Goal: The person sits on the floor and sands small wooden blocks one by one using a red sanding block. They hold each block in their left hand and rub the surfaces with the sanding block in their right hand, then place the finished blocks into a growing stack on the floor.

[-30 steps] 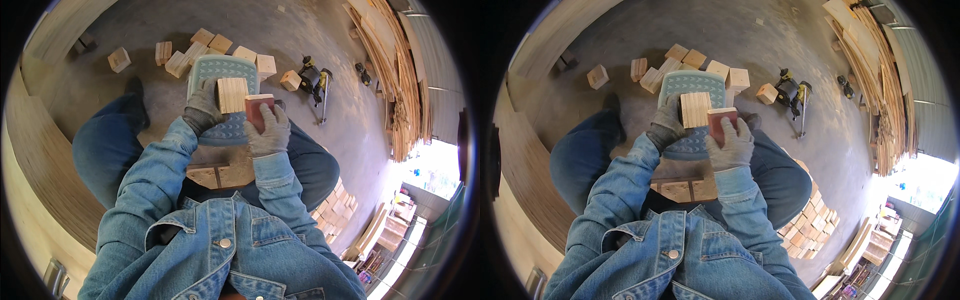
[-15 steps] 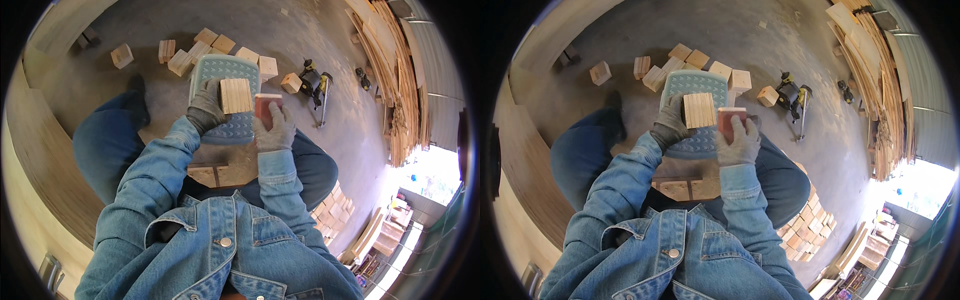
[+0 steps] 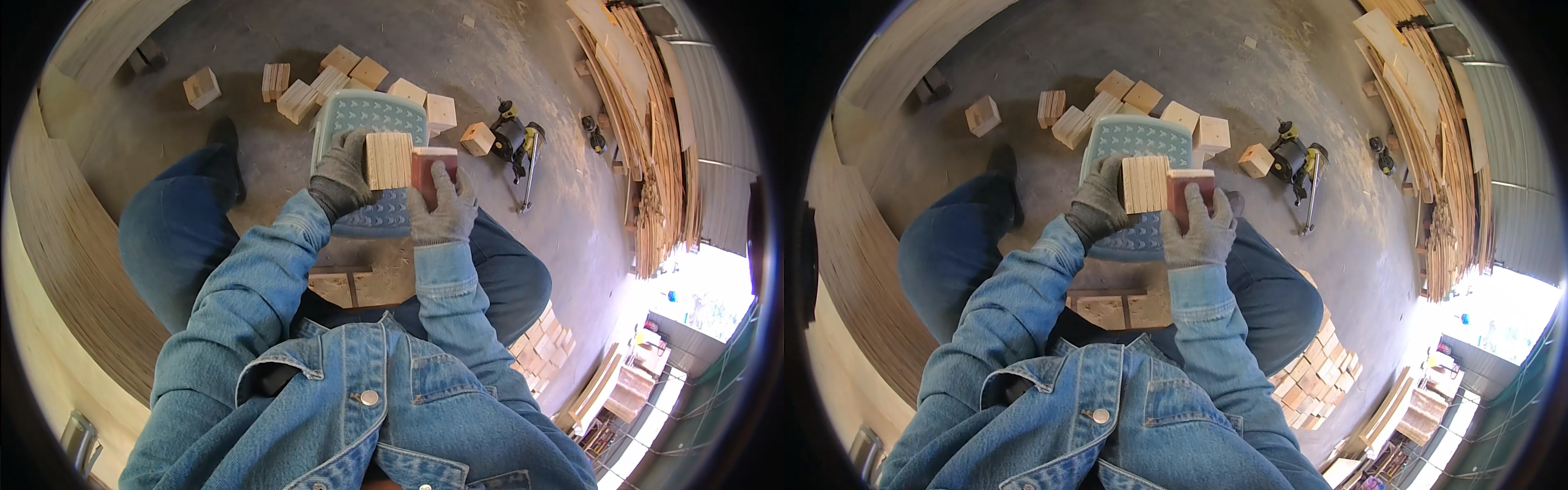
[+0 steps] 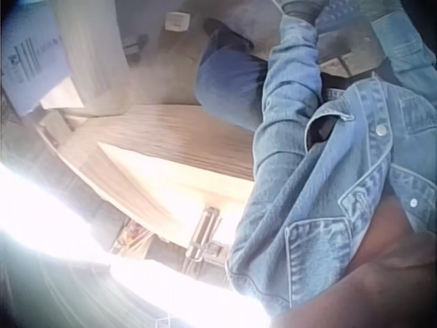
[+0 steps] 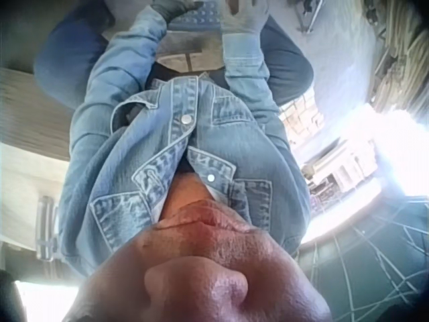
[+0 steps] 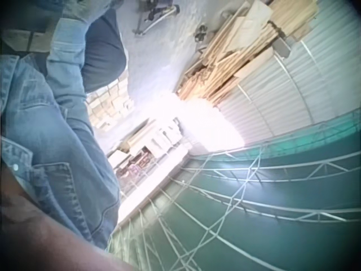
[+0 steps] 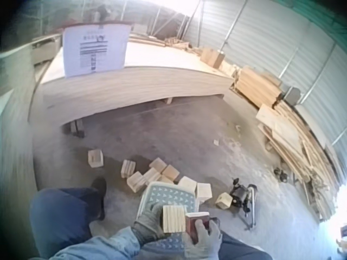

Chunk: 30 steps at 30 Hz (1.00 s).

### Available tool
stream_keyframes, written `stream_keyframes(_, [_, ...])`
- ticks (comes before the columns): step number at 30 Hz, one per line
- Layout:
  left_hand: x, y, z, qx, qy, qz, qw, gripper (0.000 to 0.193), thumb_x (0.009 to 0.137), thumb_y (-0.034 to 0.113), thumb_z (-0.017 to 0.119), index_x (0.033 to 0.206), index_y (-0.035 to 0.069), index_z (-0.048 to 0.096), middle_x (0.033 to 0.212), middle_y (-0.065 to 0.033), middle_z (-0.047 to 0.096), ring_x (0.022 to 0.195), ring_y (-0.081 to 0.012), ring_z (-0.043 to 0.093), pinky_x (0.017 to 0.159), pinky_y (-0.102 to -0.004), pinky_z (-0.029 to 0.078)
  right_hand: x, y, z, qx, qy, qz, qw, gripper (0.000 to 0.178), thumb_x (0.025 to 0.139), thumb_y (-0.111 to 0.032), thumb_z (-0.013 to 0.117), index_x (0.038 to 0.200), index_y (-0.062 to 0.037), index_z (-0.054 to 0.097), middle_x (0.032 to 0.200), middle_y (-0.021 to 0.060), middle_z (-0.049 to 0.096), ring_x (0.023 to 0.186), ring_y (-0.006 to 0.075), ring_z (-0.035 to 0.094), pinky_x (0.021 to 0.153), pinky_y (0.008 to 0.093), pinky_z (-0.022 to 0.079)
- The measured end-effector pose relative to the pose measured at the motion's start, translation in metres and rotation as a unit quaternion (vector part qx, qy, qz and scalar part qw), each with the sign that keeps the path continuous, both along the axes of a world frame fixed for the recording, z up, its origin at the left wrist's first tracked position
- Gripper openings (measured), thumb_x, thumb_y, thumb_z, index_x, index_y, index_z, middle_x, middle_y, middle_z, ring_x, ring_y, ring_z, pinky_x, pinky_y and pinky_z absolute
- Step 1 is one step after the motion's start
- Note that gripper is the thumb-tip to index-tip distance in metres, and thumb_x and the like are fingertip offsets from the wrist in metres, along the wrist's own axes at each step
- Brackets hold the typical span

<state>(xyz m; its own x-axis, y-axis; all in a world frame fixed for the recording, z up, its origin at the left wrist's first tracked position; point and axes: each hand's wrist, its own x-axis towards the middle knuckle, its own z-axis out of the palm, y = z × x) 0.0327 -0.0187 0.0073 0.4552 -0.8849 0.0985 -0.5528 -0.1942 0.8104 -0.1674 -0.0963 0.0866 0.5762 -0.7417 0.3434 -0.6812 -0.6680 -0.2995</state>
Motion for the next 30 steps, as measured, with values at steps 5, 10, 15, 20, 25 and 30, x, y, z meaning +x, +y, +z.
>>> stream_keyframes(5, [-0.001,0.000,-0.001,0.041,0.017,0.017,0.999,0.102,0.058,0.030,0.090,0.146,0.011,0.043,0.139,-0.0170,0.049,0.134,-0.0403,0.045,0.119,-0.0458,0.042,-0.016,0.015,0.000,0.014,0.007,0.023,1.000,0.067,0.075,-0.033,0.088,0.138,-0.0174,0.070,0.146,0.0276,0.052,0.122,0.0468,0.057,0.103,0.0558,0.050])
stream_keyframes(10, [0.000,-0.001,0.010,0.046,0.041,0.002,0.998,0.102,0.057,0.028,0.090,0.146,0.012,0.043,0.140,-0.0164,0.049,0.135,-0.0399,0.045,0.120,-0.0456,0.041,0.017,-0.023,0.006,-0.004,0.025,0.020,0.999,0.064,0.076,-0.034,0.088,0.134,-0.0151,0.071,0.141,0.0265,0.057,0.123,0.0460,0.058,0.106,0.0537,0.050])
stream_keyframes(15, [0.001,0.000,-0.005,0.019,0.031,0.010,0.999,0.102,0.057,0.028,0.091,0.145,0.012,0.043,0.138,-0.0166,0.049,0.133,-0.0395,0.045,0.119,-0.0455,0.041,0.034,-0.050,0.010,0.053,0.004,-0.032,0.998,0.065,0.078,-0.035,0.088,0.137,-0.0131,0.070,0.141,0.0281,0.057,0.128,0.0450,0.057,0.111,0.0503,0.048])
stream_keyframes(20, [-0.002,-0.002,0.008,0.034,0.016,-0.002,0.999,0.097,0.062,0.028,0.090,0.146,0.014,0.043,0.139,-0.0174,0.048,0.134,-0.0389,0.047,0.119,-0.0452,0.042,0.006,-0.015,0.012,0.041,0.036,-0.015,0.998,0.066,0.079,-0.035,0.087,0.138,-0.0131,0.069,0.144,0.0294,0.054,0.130,0.0478,0.055,0.111,0.0541,0.046])
stream_keyframes(25, [-0.004,-0.006,-0.008,-0.029,0.088,-0.008,0.996,0.092,0.066,0.036,0.090,0.144,0.012,0.047,0.142,-0.0161,0.049,0.135,-0.0373,0.045,0.121,-0.0443,0.040,0.032,0.020,0.033,0.051,0.066,0.082,0.993,0.062,0.083,-0.038,0.083,0.140,-0.0202,0.068,0.148,0.0258,0.051,0.128,0.0462,0.054,0.109,0.0562,0.044])
stream_keyframes(30, [0.000,-0.007,-0.033,-0.081,0.160,-0.029,0.983,0.084,0.074,0.044,0.086,0.145,0.013,0.052,0.145,-0.0186,0.049,0.140,-0.0398,0.043,0.121,-0.0467,0.039,0.059,0.026,0.037,0.064,0.115,0.104,0.986,0.061,0.084,-0.041,0.080,0.141,-0.0222,0.068,0.150,0.0209,0.051,0.127,0.0435,0.054,0.110,0.0537,0.043])
